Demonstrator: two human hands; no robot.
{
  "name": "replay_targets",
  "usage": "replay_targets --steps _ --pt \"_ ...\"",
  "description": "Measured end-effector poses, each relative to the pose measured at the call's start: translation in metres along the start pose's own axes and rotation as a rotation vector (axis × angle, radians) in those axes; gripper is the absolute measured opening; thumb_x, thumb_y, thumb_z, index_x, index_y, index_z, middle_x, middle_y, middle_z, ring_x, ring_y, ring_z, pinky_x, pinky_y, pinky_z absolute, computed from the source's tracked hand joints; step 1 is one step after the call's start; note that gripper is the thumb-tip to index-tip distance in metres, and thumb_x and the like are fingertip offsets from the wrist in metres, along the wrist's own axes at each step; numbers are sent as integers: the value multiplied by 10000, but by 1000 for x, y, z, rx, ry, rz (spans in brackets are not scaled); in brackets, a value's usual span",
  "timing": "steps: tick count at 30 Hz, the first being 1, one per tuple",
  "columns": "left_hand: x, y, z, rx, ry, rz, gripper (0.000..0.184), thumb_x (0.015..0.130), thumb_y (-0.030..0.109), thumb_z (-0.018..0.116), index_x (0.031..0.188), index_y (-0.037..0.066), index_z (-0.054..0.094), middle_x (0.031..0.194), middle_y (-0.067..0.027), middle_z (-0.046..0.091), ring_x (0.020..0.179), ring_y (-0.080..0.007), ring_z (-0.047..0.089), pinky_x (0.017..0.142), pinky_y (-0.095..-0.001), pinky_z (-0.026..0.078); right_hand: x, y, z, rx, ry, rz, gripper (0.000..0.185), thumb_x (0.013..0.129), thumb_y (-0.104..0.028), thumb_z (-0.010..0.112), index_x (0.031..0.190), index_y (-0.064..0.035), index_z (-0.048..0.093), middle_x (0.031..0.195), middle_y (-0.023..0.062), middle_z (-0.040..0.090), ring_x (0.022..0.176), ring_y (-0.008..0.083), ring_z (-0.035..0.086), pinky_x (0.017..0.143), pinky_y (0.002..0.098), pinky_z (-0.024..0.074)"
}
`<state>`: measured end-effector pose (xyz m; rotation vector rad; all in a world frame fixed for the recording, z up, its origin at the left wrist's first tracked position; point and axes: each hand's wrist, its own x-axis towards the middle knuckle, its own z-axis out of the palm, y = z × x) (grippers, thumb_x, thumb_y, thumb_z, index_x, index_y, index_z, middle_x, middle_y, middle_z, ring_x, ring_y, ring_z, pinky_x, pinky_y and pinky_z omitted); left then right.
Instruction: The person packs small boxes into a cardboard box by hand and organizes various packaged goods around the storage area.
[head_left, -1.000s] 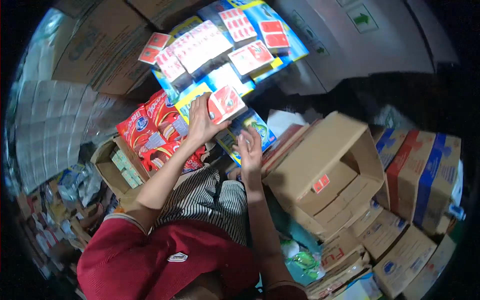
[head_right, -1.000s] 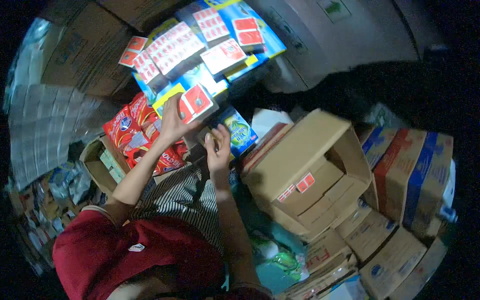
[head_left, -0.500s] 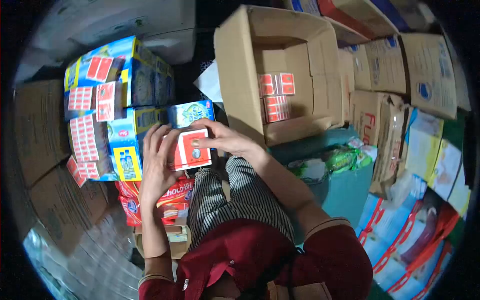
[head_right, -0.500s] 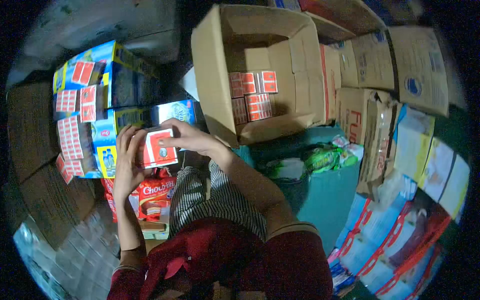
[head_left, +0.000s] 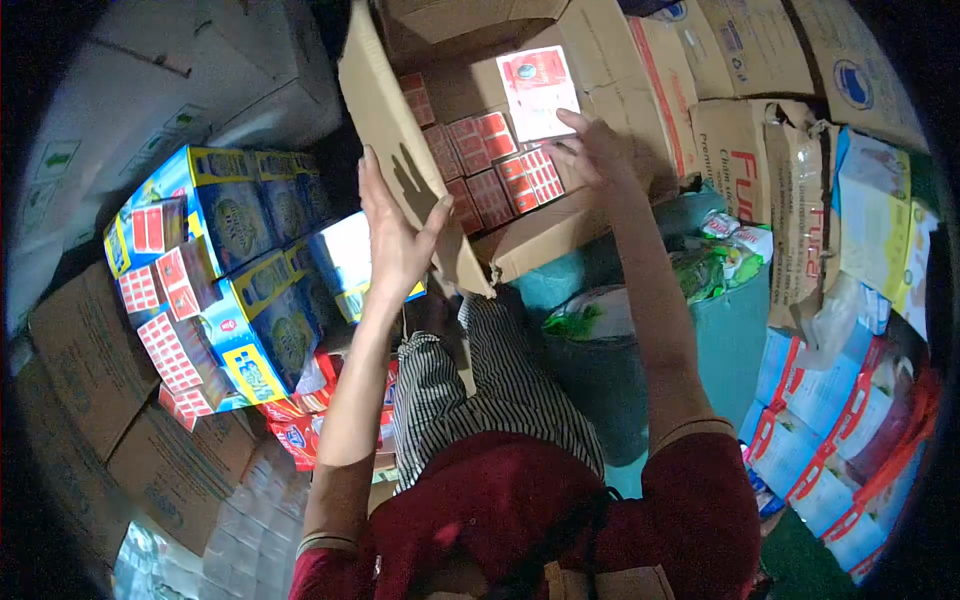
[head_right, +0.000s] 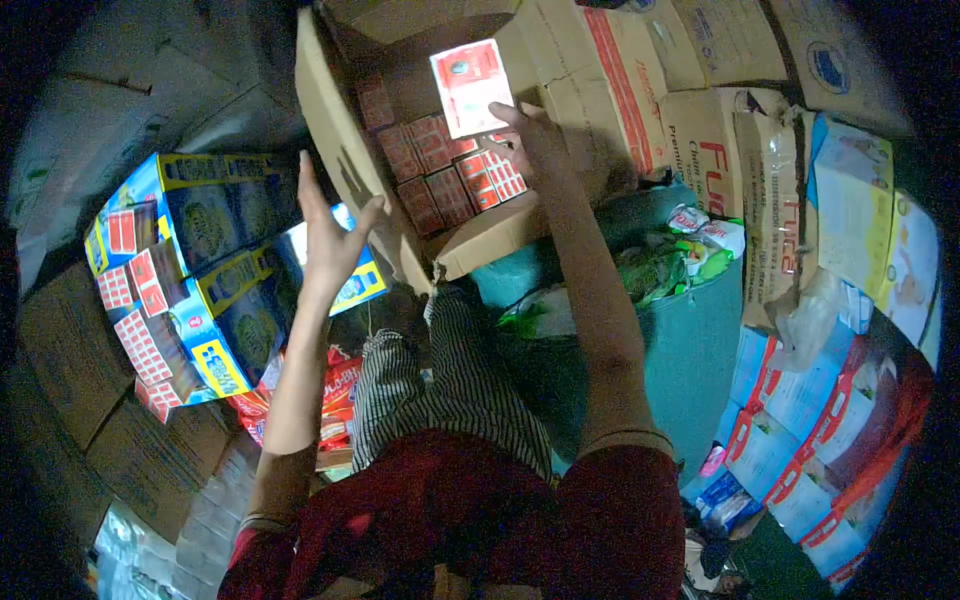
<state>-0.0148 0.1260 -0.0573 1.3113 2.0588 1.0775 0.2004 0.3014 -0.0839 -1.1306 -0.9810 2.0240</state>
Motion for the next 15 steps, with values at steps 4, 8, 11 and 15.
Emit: replay_targets --steps 4,8,11,15 --pt "-2 -13 52 10 -103 -102 909 744 100 632 1367 -82 -4 1394 -322 141 1313 -427 157 1091 -421 157 26 72 -82 -138 -75 -119 539 788 -256 656 1234 -44 440 1029 91 544 970 218 539 820 311 465" --pt "-5 -15 69 50 -52 -56 907 659 -30 528 1372 -77 -31 1414 -313 77 1339 -412 78 1105 -407 105 84 137 -123 -91 245 249 508 769 -272 674 1187 -55 483 974 80 560 896 192 547 771 294 470" --pt "-3 -14 70 24 -65 -66 902 663 -28 524 1370 -81 -35 1417 -314 50 1339 -420 58 1107 -409 90 100 151 -111 -206 332 345 508 765 -262 679 1186 -58 482 971 76 561 885 190 546 768 298 471" --pt "-2 -12 71 21 -92 -97 918 648 -50 514 1367 -81 -57 1424 -308 31 1340 -422 49 1107 -408 85 118 169 -108 -281 368 402 509 758 -248 685 1185 -61 481 968 72 562 869 186 543 765 304 473"
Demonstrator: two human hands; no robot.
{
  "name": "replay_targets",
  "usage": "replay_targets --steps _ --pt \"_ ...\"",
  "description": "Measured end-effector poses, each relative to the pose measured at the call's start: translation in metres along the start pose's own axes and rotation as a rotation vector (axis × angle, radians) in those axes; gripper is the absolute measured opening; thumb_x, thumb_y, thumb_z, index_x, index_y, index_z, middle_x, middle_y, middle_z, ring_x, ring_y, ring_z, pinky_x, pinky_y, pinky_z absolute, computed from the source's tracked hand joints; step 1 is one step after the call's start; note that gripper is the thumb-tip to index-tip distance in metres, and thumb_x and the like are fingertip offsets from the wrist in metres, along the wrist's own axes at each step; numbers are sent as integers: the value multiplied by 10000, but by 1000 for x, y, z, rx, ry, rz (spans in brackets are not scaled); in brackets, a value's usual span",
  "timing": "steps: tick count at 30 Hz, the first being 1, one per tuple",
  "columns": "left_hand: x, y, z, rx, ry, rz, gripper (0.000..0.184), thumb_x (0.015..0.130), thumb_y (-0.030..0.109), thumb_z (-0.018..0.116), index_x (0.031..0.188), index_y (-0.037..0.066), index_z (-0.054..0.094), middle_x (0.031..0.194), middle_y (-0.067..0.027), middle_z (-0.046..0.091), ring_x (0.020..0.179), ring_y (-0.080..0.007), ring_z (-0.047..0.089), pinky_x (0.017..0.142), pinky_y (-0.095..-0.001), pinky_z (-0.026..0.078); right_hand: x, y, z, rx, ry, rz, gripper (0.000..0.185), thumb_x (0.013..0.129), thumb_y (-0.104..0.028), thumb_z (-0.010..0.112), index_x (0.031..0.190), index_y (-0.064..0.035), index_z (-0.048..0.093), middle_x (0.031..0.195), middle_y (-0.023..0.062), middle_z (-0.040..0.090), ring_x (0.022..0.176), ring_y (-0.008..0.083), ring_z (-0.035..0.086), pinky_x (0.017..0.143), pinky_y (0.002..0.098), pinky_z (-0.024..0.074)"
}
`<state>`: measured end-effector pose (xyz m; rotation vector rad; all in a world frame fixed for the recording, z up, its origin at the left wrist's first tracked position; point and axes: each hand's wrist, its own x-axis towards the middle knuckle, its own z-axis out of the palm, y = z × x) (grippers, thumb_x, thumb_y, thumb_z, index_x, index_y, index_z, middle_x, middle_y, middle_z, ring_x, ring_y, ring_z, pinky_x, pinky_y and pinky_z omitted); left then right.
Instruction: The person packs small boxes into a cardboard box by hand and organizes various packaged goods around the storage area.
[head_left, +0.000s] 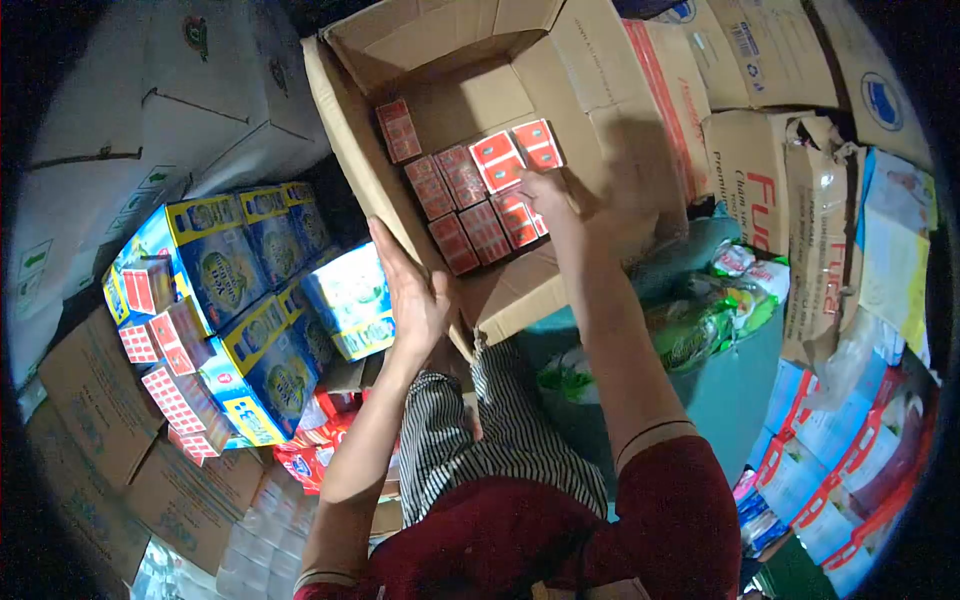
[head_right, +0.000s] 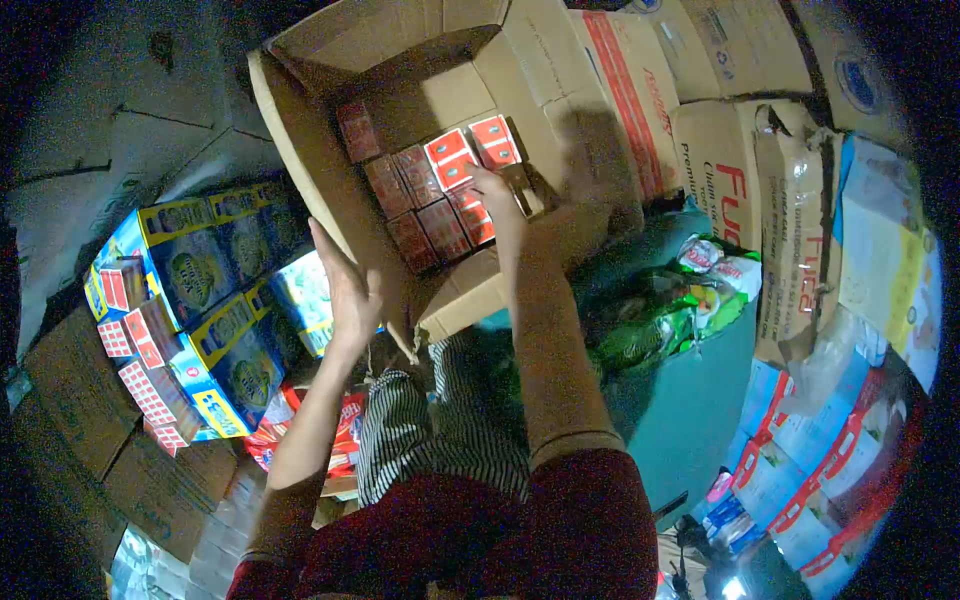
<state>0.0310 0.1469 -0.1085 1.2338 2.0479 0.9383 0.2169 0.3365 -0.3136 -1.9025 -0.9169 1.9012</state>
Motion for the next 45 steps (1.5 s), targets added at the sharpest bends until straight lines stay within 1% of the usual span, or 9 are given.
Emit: replay_targets --steps 14,17,28,31,33,37,42,43,45 --pt "4 5 -1 15 -31 -25 948 630 -87 511 1369 -69 -83 1430 -300 -4 1343 -418 28 1106 -410 73 30 24 28 -228 142 5 516 737 -202 706 1181 -73 478 956 56 566 816 175 535 753 325 477" --pt "4 4 0 -10 -28 -30 958 624 -94 523 1369 -68 -79 1429 -300 2 1341 -425 32 1105 -416 73 25 16 28 -477 140 90 694 726 -312 662 1311 -57 392 1352 119 407 1261 257 355 1024 359 308" --pt "2 -2 2 18 13 7 946 618 -90 536 1365 -86 -45 1418 -315 50 1333 -438 68 1103 -437 96 -20 -20 49 -841 214 -30 673 720 -300 605 1314 -65 393 1359 154 390 1284 273 332 1065 360 266" --pt "1 -5 5 43 34 28 938 621 -67 537 1362 -90 -37 1405 -331 75 1325 -451 89 1100 -445 116 -13 -21 51 -863 165 -12 642 723 -290 592 1297 -65 410 1304 168 448 1233 283 399 1029 361 321" --pt "1 -5 6 -22 30 1 949 622 -82 537 1377 -64 -38 1434 -280 35 1351 -379 42 1110 -367 53 -22 -25 51 -1198 217 -155 395 819 -364 553 1101 -87 560 1094 147 574 1019 265 552 800 400 466" --pt "-1 -3 5 -120 35 -111 872 640 -35 529 1377 -80 65 1418 -303 97 1322 -427 123 1102 -418 133 -30 -51 50 -715 94 -469 368 858 -297 510 1144 -66 507 1079 128 553 999 238 539 778 367 470" --pt "-4 -25 13 -139 5 -145 864 717 157 585 1409 9 89 1465 -214 44 1353 -371 82 1077 -503 129 -114 -116 59 426 -536 -432 340 907 -214 457 1198 -39 441 1059 104 528 975 203 522 750 326 475" --pt "-5 -21 -8 -117 -116 -132 900 735 222 620 1416 23 67 1469 -207 28 1360 -352 71 1078 -492 124 -188 -130 105 384 -37 -515 335 910 -167 443 1184 25 441 1179 137 475 1101 217 465 900 339 437" --pt "-14 -24 -47 -195 -172 -176 867 725 245 651 1398 17 155 1448 -209 137 1342 -366 139 1076 -479 150 -229 -118 148 245 -197 -658 338 895 -142 455 1180 38 436 1180 141 466 1128 237 453 916 353 429"
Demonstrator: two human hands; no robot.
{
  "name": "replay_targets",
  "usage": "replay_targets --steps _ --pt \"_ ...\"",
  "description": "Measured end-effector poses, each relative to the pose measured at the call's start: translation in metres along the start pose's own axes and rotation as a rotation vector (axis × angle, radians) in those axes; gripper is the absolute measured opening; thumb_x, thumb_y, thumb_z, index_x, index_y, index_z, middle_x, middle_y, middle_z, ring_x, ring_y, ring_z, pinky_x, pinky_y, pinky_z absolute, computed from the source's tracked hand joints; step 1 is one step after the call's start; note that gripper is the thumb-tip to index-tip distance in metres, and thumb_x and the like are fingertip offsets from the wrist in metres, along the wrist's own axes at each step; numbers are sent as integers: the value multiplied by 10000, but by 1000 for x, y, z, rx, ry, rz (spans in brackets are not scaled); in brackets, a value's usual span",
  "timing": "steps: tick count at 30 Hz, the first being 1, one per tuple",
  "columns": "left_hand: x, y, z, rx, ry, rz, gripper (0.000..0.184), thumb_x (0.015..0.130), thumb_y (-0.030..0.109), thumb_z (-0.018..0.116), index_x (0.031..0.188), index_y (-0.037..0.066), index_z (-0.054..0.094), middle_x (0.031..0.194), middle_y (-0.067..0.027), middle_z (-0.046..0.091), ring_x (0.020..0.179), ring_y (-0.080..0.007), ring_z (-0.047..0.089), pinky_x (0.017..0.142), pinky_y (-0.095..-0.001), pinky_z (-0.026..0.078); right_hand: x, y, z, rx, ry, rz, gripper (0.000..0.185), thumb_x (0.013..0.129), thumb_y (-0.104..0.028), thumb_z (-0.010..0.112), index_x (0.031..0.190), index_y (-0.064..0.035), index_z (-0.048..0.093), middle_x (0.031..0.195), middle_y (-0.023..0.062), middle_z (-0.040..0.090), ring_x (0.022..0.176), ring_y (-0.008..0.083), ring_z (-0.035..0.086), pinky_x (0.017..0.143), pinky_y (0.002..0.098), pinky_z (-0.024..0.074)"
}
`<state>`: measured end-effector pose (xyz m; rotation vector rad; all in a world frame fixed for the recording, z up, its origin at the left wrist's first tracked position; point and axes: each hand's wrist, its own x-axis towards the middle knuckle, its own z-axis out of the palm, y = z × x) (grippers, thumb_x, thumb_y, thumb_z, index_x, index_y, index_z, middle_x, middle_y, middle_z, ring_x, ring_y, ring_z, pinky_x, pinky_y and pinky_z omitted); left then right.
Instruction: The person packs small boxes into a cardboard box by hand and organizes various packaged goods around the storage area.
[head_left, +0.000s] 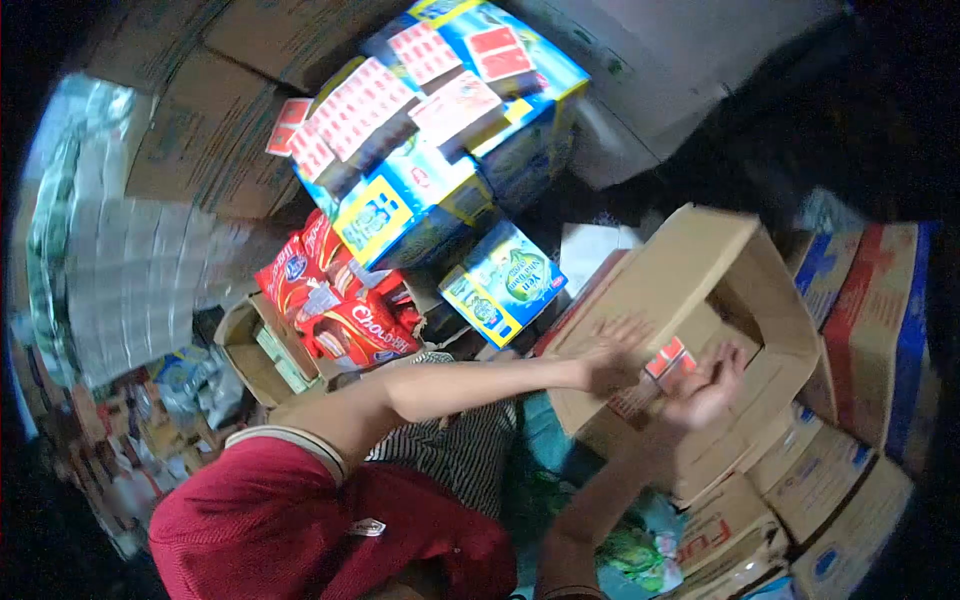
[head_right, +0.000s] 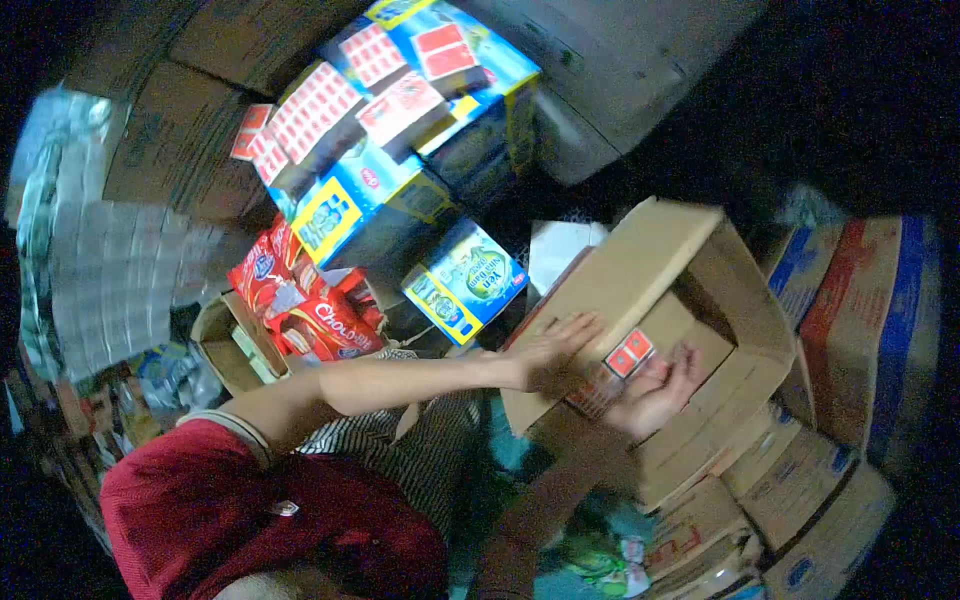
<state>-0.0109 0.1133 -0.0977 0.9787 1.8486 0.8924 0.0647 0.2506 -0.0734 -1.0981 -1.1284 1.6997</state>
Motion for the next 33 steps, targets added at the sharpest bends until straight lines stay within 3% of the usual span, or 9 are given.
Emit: replay_targets --steps 3,8,10,14,18,25,30,31,33 --pt "-60 -49 -74 66 589 251 792 701 244 690 1335 8 278 1362 -206 312 1292 -377 253 1063 -465 201 -63 21 76 -274 -404 -154 315 874 -92 479 1171 9 458 1150 117 503 1095 243 476 884 382 447" --pt "-160 -121 -229 376 1158 -66 839 647 191 695 1351 38 264 1335 -242 320 1276 -406 259 1050 -474 220 -152 44 157 86 -620 479 246 856 -41 518 1097 -6 486 1070 138 526 1022 233 527 885 366 441" --pt "-196 -168 -268 655 1265 -307 965 611 246 737 1386 73 189 1376 -237 264 1302 -409 206 1050 -503 205 -178 52 166 28 -703 498 174 888 -53 482 1048 6 517 1037 113 562 967 186 548 821 318 472" --pt "-240 -209 -320 762 1073 -496 1190 494 345 814 1410 104 94 1392 -249 225 1312 -417 171 1032 -579 171 -208 58 174 -70 -815 601 183 902 -74 471 1063 8 506 1020 113 570 952 188 556 811 315 475" --pt "-248 -214 -338 712 837 -565 1209 488 337 814 1415 118 71 1404 -246 195 1323 -416 138 1035 -593 148 -217 62 181 -197 -927 580 190 907 -64 457 1073 18 500 1008 110 576 936 185 568 807 306 477" --pt "-253 -196 -312 634 973 -322 1085 447 318 788 1344 85 223 1078 -225 413 1110 -388 373 963 -459 310 -209 75 190 -223 -988 520 203 901 -44 457 1090 17 502 1004 113 580 928 173 572 789 280 481" --pt "-267 -140 -259 -309 805 -197 1159 472 350 810 1378 83 138 1269 -242 373 1232 -359 341 1042 -446 268 -211 64 200 -210 -937 741 299 940 -160 433 1197 -6 440 1112 141 531 994 192 544 840 311 465" --pt "-267 -130 -253 -472 753 -117 1168 477 347 814 1383 86 124 1291 -241 361 1251 -349 332 1053 -444 257 -209 67 198 -170 -1000 857 428 963 -306 354 1296 -37 350 1229 187 464 1121 268 484 913 405 421" --pt "-262 -108 -247 -400 719 -52 1172 485 320 819 1387 86 108 1295 -236 356 1267 -334 318 1060 -434 249 -208 66 202 104 -989 1116 465 963 -353 332 1307 -40 338 1251 204 451 1151 289 465 924 431 411"
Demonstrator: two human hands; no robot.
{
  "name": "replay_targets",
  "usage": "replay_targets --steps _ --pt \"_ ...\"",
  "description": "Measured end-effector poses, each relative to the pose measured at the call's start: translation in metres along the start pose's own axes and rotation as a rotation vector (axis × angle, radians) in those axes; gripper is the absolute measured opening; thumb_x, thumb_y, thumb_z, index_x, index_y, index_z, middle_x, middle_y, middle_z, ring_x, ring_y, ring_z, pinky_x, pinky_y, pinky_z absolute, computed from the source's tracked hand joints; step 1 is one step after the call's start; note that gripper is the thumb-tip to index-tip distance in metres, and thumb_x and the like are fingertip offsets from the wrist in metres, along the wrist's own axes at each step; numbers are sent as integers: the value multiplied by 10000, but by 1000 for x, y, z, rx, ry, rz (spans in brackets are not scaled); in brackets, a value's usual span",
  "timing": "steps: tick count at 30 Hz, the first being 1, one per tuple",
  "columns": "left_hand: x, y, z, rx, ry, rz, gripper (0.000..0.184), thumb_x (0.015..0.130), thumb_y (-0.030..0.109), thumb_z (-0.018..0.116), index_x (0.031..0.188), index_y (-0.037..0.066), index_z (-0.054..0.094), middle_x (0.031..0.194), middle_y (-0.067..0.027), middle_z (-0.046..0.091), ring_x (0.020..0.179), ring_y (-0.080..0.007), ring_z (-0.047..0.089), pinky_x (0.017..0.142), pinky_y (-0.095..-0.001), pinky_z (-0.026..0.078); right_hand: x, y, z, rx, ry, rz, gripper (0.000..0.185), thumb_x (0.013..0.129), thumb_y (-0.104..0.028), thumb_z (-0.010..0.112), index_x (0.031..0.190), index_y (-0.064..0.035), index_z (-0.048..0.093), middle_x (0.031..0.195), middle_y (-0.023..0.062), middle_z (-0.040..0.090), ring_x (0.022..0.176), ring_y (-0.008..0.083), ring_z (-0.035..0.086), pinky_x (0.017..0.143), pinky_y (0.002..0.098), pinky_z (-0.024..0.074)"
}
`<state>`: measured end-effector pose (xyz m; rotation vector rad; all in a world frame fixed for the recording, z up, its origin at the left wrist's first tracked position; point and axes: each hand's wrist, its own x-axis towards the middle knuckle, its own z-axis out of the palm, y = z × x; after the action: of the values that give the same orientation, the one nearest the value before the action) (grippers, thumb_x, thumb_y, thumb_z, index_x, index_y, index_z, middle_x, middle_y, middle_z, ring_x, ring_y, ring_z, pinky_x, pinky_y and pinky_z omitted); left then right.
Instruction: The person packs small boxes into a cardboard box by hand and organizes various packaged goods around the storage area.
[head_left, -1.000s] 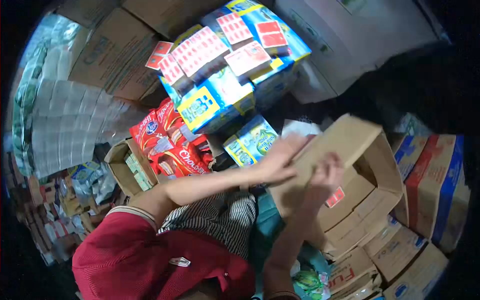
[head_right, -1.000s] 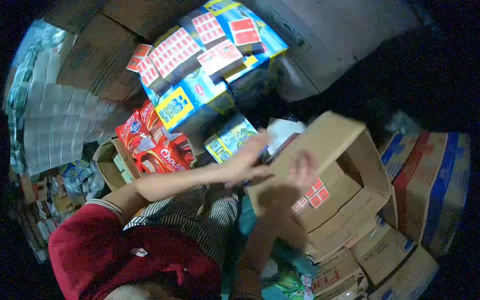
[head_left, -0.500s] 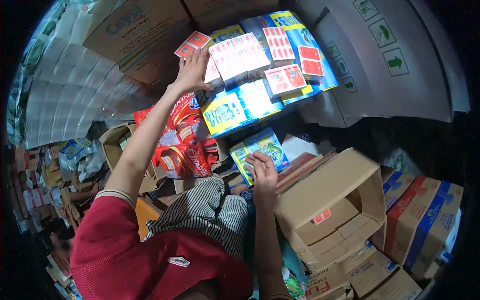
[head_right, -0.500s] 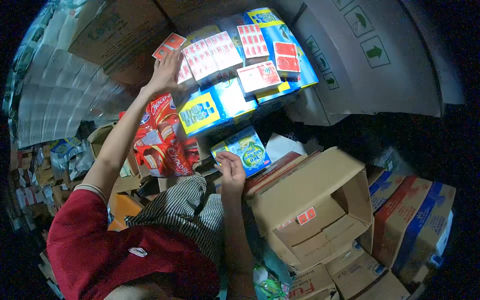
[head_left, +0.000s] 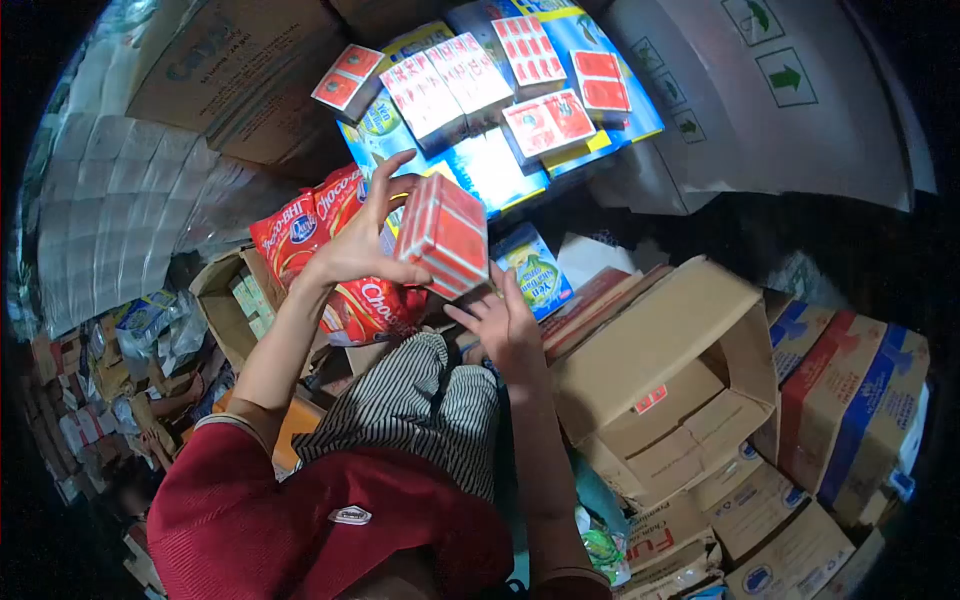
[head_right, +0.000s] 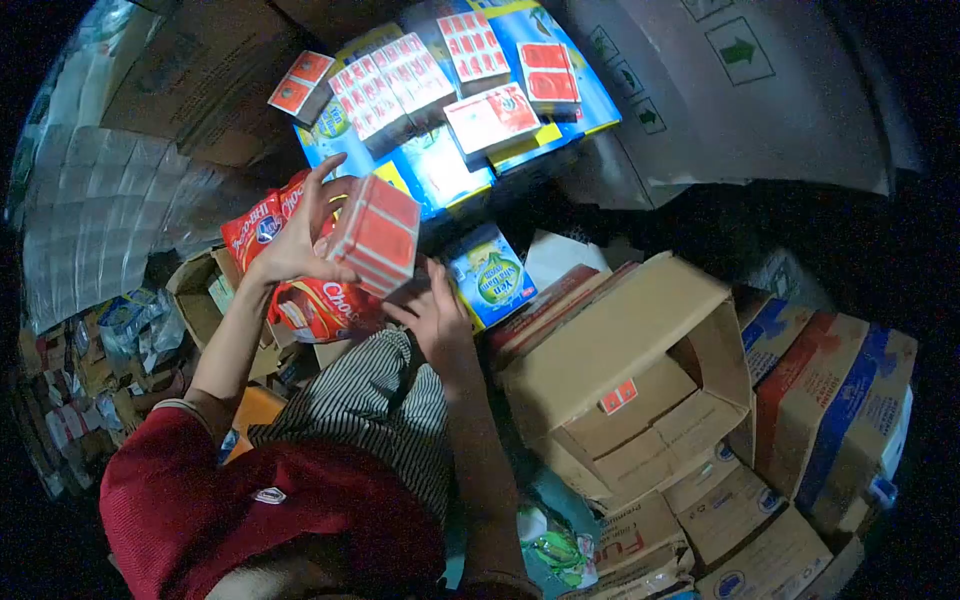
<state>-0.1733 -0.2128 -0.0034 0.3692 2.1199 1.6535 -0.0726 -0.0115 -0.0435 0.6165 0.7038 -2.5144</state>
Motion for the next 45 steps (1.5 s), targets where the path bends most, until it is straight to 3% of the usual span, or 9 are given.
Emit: replay_targets --steps 10,19,21,27,31,33,36,38,45 --pt "-1 34 47 446 -132 184 1226 446 291 845 1389 23 109 1335 -210 313 1266 -315 325 1061 -408 260 -32 -5 -3 159 -33 -36 548 867 -220 584 1322 -53 328 1233 97 482 1077 235 526 844 407 469" --pt "-9 68 121 176 -235 344 1334 470 275 839 1404 76 -93 1393 -218 203 1277 -335 282 1053 -470 240 -94 -32 -32 -252 -11 -479 867 776 -419 676 1327 88 238 1268 193 429 1177 208 403 976 295 326" --pt "-11 77 140 338 -281 502 1304 487 249 842 1408 92 -68 1387 -223 222 1280 -351 274 1052 -477 234 -100 -30 -53 -496 181 -516 670 819 -324 656 1295 0 314 1180 95 480 1082 155 466 904 289 396" --pt "-9 93 232 382 -500 775 1072 553 237 814 1386 114 149 1361 -221 279 1218 -413 320 1000 -503 262 -190 -76 -50 -881 689 -745 989 707 -262 760 1378 14 87 1268 230 404 1146 283 458 965 373 366" --pt "-10 108 295 435 -663 825 1087 501 159 813 1371 59 168 1329 -221 317 1228 -404 316 1023 -478 263 -226 -76 -92 -524 690 -872 934 674 -229 741 1335 73 156 1118 238 504 1030 287 541 882 354 430" --pt "-9 108 322 432 -779 746 1135 484 227 839 1364 3 158 1356 -236 278 1282 -401 249 1062 -460 225 -254 -74 -122 -812 895 -770 831 742 -36 663 1382 -7 135 1130 144 539 1003 176 561 811 315 479" --pt "6 83 355 564 -686 718 1098 554 269 810 1364 -33 134 1401 -261 193 1307 -418 190 1073 -473 190 -275 -80 -177 -659 1104 -832 720 702 -249 749 1218 75 365 824 105 645 692 172 627 707 298 505" --pt "18 52 374 597 -601 583 1042 619 265 773 1367 -42 117 1390 -292 165 1307 -435 153 1071 -479 174 -291 -77 -230 -1261 1314 -880 761 690 -302 757 1211 86 361 995 199 591 902 266 593 841 350 461" --pt "11 -26 418 509 -604 467 920 673 41 583 1378 -63 0 1409 -307 77 1328 -438 73 1092 -457 113 -237 -82 -362 -680 1452 -444 1118 617 -394 770 1352 108 93 1341 307 305 1265 360 320 1040 384 292"
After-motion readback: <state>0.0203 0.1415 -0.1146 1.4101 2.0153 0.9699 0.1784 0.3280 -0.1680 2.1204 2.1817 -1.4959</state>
